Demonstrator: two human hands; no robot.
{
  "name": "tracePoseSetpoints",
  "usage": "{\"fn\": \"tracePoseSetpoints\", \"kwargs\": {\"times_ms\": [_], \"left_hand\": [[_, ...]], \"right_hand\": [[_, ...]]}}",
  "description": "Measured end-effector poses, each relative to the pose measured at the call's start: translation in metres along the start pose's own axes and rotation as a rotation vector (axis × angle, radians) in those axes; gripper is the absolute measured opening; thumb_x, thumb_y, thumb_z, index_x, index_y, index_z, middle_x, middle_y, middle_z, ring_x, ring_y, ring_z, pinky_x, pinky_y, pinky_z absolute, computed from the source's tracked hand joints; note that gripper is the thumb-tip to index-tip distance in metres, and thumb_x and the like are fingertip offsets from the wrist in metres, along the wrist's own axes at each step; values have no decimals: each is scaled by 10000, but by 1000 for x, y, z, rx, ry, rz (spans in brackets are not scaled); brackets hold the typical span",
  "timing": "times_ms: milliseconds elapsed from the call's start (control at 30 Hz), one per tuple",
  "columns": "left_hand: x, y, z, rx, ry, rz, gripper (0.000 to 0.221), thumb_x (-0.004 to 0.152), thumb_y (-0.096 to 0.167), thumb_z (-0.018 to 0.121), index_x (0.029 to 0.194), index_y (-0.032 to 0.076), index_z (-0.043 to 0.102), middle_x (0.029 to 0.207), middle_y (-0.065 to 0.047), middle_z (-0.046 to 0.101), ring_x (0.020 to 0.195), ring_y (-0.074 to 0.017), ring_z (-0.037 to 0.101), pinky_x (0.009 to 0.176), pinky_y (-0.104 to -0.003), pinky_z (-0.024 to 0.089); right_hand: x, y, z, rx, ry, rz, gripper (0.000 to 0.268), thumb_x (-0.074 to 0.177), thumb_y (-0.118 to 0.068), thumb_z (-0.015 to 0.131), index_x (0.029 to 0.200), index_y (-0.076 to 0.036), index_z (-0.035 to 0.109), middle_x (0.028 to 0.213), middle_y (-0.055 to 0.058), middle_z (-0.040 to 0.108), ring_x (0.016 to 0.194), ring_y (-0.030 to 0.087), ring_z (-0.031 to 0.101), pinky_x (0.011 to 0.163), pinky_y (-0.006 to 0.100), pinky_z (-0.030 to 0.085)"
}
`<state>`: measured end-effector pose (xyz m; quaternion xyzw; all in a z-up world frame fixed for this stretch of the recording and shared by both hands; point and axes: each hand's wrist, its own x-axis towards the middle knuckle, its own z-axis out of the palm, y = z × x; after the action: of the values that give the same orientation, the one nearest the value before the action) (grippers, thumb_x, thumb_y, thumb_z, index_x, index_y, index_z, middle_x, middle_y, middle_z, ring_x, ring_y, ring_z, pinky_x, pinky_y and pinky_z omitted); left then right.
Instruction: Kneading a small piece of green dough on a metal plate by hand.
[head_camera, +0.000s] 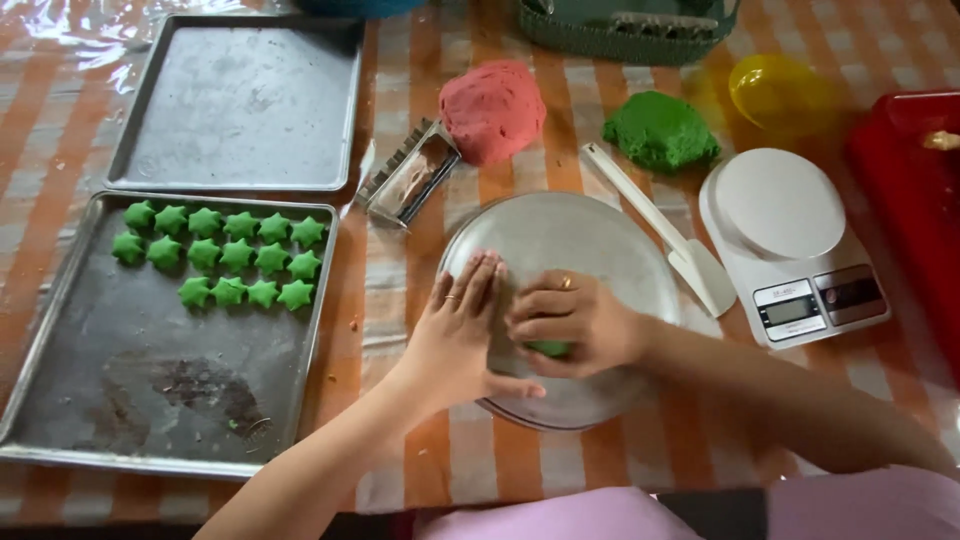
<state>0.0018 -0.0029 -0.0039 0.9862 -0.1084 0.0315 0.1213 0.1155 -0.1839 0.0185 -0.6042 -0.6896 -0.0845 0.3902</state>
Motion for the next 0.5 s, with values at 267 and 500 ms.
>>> {"fn": "tracePoseSetpoints", "kwargs": {"times_ms": [267, 500], "left_hand": [[4, 7, -7, 13, -105, -20, 1500, 562, 1011, 595, 1577, -39, 251, 1661, -236, 226, 1567, -386, 159, 1216, -576, 229], [2, 1, -5, -40, -107, -16, 1516, 568, 1021, 551, 1591, -44, 206, 1667, -234, 201, 1570, -376, 148, 1220, -580, 213]], "right_hand": [[28, 45, -14, 403, -111, 766, 176, 866, -263, 803, 798, -103, 778, 815, 121, 718, 835, 295, 688, 835, 449, 506], [34, -4, -20, -45, 4, 411, 168, 826, -213, 835, 910, -109, 733, 1054, 128, 712, 969, 389, 709, 826, 478, 550]]}}
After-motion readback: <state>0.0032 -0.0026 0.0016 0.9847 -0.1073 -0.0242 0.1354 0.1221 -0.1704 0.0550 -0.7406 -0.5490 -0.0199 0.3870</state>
